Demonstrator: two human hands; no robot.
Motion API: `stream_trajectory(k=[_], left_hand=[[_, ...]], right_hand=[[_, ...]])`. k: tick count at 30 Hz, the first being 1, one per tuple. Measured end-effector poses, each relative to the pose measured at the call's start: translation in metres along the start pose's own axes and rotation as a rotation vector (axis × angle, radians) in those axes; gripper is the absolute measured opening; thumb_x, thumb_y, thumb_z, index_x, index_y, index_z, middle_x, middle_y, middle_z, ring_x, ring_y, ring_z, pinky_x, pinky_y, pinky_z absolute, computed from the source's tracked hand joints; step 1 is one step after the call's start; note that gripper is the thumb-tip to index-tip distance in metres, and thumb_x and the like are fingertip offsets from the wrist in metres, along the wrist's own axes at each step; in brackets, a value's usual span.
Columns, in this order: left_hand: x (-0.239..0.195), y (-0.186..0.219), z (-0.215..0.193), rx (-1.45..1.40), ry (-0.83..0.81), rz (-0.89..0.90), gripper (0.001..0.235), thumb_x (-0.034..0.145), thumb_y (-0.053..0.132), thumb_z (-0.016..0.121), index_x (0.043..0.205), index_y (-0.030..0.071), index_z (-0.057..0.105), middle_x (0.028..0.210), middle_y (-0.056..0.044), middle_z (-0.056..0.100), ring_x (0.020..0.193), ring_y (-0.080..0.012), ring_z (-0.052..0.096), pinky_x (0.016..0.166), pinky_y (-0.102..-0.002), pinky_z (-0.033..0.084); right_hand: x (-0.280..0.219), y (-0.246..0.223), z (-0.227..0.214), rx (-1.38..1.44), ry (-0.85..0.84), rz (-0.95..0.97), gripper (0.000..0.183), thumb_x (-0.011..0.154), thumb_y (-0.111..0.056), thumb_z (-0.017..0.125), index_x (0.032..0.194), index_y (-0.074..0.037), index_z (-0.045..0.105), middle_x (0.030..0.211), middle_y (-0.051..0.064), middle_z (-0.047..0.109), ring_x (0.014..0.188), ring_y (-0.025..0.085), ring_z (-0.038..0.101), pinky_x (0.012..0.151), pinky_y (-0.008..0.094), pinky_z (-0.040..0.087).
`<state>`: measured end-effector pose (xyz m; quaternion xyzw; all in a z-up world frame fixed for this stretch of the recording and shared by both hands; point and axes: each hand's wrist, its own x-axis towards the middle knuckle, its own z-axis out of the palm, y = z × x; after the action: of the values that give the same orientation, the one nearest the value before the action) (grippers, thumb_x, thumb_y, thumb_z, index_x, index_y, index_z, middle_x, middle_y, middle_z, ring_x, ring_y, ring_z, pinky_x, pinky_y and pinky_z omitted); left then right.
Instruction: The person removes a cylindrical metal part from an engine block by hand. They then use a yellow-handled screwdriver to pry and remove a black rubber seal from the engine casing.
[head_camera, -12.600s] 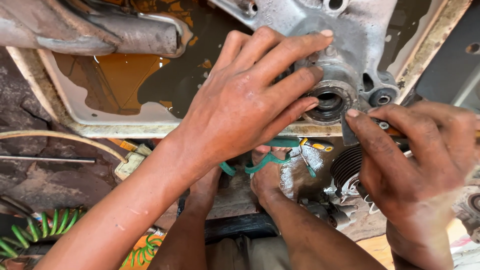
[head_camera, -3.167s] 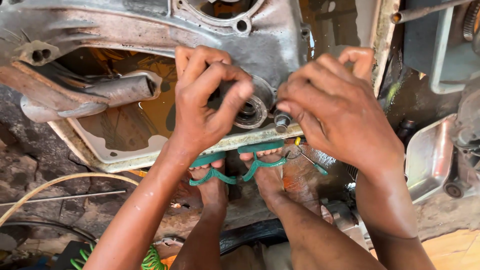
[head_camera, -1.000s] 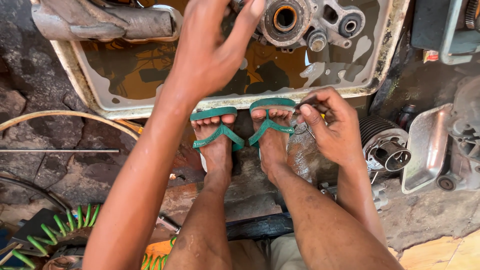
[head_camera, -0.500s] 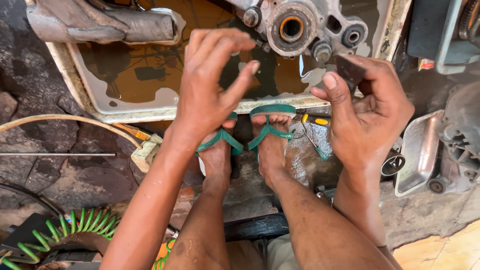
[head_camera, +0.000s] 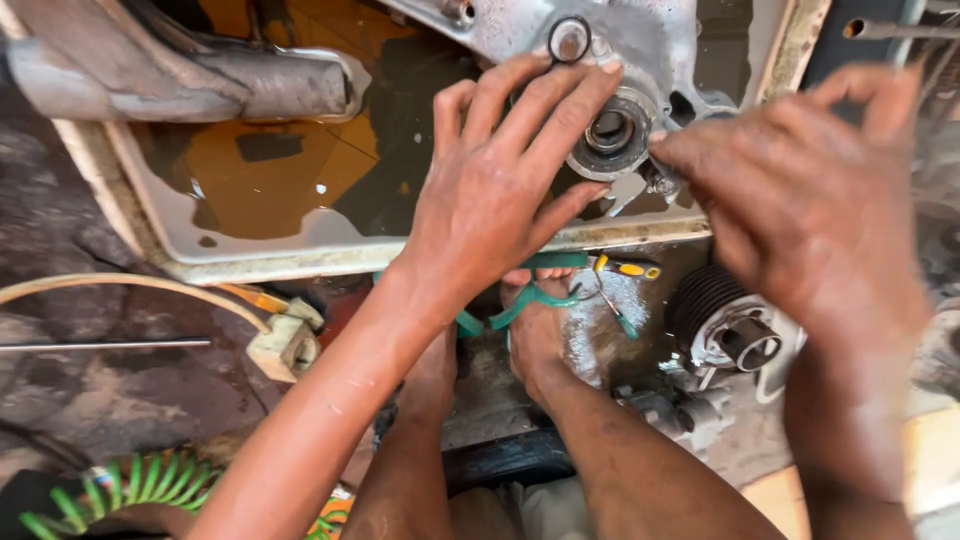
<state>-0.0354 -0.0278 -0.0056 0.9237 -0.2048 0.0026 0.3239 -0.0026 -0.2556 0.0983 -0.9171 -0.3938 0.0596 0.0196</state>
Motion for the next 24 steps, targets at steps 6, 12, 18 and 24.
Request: stream_trajectory(k=[6,12,18,24], left_hand=[[-0.001,0.000,0.004,-0.054,0.028,0.000,0.068,0.097,0.048,0.078,0.151,0.018,0.049,0.145,0.002,0.059,0.134,-0.0255,0.048,0.103,-0.045,0.040],[-0.008,0.001,0.006,-0.056,0.043,0.003,0.077,0.104,0.041,0.086,0.158,0.016,0.037,0.149,-0.002,0.055,0.138,-0.0295,0.045,0.106,-0.050,0.041],[-0.009,0.002,0.009,-0.069,0.099,-0.033,0.077,0.096,0.041,0.088,0.154,0.017,0.043,0.145,0.002,0.059,0.131,-0.0282,0.047,0.100,-0.047,0.041],[-0.012,0.001,0.016,0.024,0.101,-0.062,0.082,0.093,0.048,0.089,0.154,0.022,0.042,0.144,0.006,0.060,0.130,-0.0261,0.047,0.092,-0.044,0.041]], right_hand=[[0.026,0.020,-0.018,-0.237,-0.267,-0.196,0.013,0.119,-0.007,0.057,0.116,-0.018,0.064,0.097,-0.011,0.066,0.089,0.018,0.060,0.098,0.044,0.034],[0.038,0.020,-0.031,-0.560,-0.340,-0.286,0.011,0.100,-0.035,0.067,0.109,-0.039,0.062,0.118,-0.028,0.067,0.119,0.004,0.065,0.062,0.029,0.051],[0.051,0.033,-0.022,-0.612,-0.506,-0.392,0.022,0.097,-0.029,0.056,0.116,-0.040,0.058,0.134,-0.023,0.065,0.133,0.006,0.066,0.080,0.019,0.061],[0.048,0.060,-0.011,-0.117,-0.552,-0.449,0.041,0.082,-0.009,0.065,0.123,-0.010,0.060,0.140,0.008,0.064,0.123,0.025,0.067,0.102,0.033,0.051]])
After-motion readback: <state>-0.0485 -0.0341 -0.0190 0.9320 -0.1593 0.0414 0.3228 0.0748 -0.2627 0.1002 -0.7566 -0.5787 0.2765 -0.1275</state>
